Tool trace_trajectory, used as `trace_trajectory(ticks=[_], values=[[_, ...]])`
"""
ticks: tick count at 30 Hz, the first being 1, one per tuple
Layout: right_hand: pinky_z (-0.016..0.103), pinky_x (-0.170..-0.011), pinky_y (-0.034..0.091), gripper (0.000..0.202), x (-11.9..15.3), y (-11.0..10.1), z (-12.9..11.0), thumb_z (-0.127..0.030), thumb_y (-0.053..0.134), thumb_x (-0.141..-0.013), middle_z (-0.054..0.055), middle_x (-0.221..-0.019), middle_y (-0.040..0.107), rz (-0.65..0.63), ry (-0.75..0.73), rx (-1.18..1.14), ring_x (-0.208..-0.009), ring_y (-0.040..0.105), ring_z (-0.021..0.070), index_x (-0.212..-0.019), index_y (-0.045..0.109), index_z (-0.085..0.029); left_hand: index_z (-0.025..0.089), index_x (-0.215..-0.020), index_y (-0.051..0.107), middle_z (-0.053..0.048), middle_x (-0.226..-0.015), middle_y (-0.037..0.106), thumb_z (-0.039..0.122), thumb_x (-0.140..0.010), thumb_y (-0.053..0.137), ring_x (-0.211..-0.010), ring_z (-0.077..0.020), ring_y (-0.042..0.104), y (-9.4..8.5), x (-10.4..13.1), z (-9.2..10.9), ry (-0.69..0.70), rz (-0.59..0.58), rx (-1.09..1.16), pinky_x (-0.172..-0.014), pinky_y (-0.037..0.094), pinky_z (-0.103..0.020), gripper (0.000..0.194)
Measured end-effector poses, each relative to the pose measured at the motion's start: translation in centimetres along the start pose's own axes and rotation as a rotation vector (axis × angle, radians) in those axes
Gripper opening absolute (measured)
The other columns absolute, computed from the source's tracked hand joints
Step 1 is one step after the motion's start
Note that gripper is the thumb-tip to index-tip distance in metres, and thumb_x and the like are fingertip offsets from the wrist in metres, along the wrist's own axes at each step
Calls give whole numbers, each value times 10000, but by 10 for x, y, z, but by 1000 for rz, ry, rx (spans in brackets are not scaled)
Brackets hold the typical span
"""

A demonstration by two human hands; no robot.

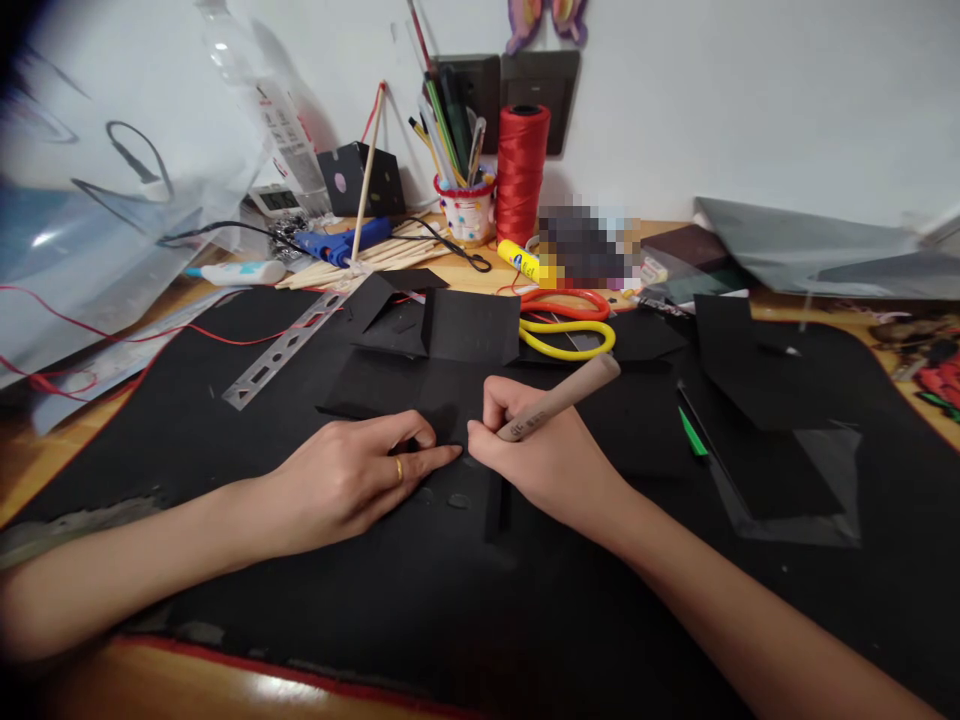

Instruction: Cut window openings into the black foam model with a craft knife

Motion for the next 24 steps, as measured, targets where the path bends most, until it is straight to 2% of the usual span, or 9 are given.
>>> trace_trajectory(ticks=[17, 21, 24], values=[[204, -400, 209, 275, -1, 0, 2, -242, 546, -727, -71, -471, 319, -13, 22, -23, -438, 284, 51, -547, 346, -185, 196, -1207, 479, -45, -941, 527, 177, -897, 326, -698, -102, 517, 0, -2, 0, 6, 1, -24, -568, 436, -196, 345], [212, -407, 229, 301, -1, -5, 3, -293, 550, -738, -65, -479, 349, 80, 43, -40, -427, 295, 54, -546, 341, -191, 157, -1159, 520, -60, -921, 566, 177, -905, 325, -715, -119, 535, -5, -1, 2, 85, 61, -64, -573, 450, -213, 321], [216, -406, 235, 323, -1, -8, 3, -321, 562, -733, -63, -462, 354, 128, 58, -58, -417, 303, 57, -533, 342, -195, 149, -1106, 558, -52, -877, 598, 162, -883, 395, -760, -136, 538, -23, 0, 0, 122, 204, -102, -632, 462, -235, 277]])
Point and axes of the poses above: each hand's wrist, its own x-axis away from the middle knuckle, its own y-axis out of the palm, z = x × y, the point moved 4 cm from there along -x, towards the middle knuckle
